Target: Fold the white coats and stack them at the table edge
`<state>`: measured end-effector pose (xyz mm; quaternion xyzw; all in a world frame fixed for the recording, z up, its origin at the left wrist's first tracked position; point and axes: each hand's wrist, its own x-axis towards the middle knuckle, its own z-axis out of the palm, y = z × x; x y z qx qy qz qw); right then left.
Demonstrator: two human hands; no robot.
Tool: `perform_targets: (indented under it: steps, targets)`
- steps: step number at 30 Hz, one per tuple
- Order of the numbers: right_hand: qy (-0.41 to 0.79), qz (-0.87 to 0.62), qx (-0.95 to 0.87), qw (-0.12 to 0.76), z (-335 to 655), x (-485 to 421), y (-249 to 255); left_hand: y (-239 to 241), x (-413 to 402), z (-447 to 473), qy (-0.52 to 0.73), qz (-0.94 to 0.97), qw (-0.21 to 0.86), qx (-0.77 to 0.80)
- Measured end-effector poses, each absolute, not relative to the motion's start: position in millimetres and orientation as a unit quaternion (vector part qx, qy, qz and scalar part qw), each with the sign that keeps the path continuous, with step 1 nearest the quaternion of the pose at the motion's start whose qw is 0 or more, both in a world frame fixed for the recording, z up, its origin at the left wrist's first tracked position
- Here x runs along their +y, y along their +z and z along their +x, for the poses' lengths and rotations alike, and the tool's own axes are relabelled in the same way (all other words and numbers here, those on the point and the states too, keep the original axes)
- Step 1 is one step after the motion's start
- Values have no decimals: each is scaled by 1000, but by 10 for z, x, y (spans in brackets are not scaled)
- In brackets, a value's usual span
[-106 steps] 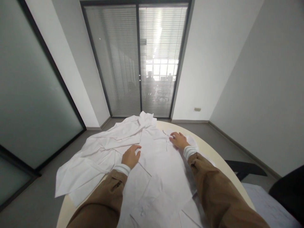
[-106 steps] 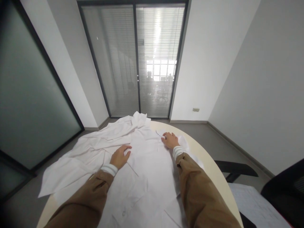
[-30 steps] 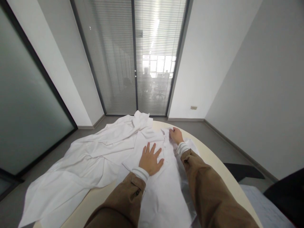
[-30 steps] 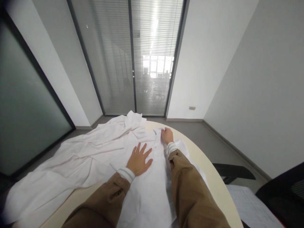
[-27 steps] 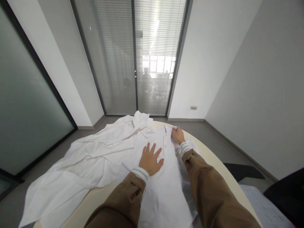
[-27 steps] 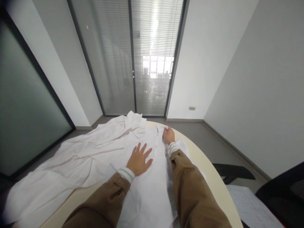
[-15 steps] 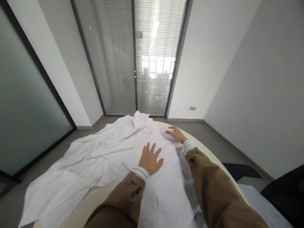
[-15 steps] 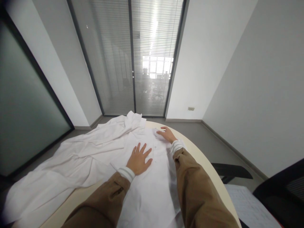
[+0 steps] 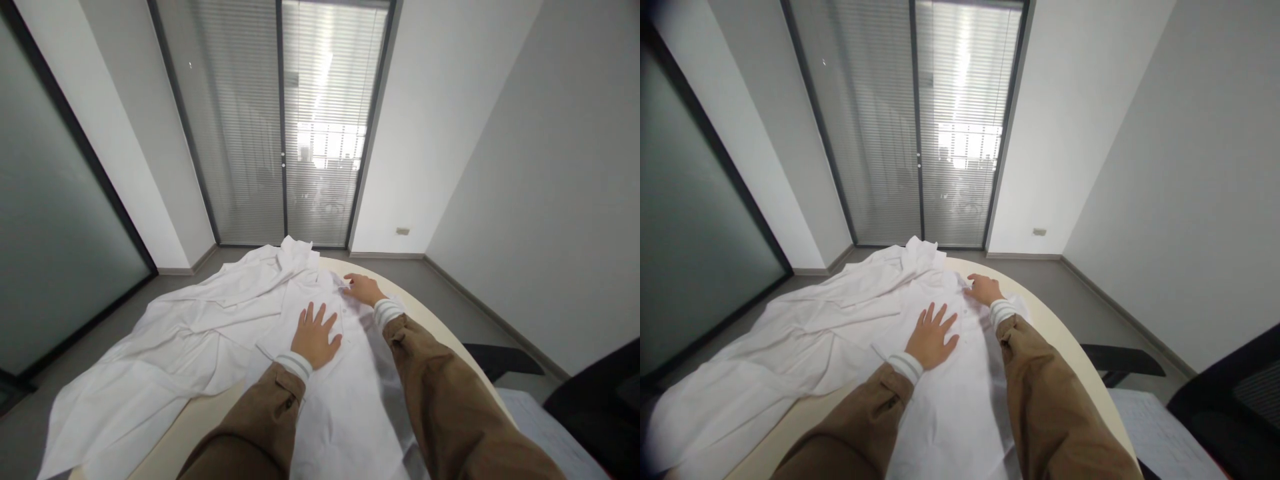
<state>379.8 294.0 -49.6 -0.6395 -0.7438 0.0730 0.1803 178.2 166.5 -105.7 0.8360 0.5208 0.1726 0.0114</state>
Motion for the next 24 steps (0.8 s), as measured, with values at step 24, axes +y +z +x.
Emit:
perform_targets:
  steps: [24]
  targets:
    - [2,-719,-676,162,3497,2761,-451,-1052,1667,1782,165,834,23,526]
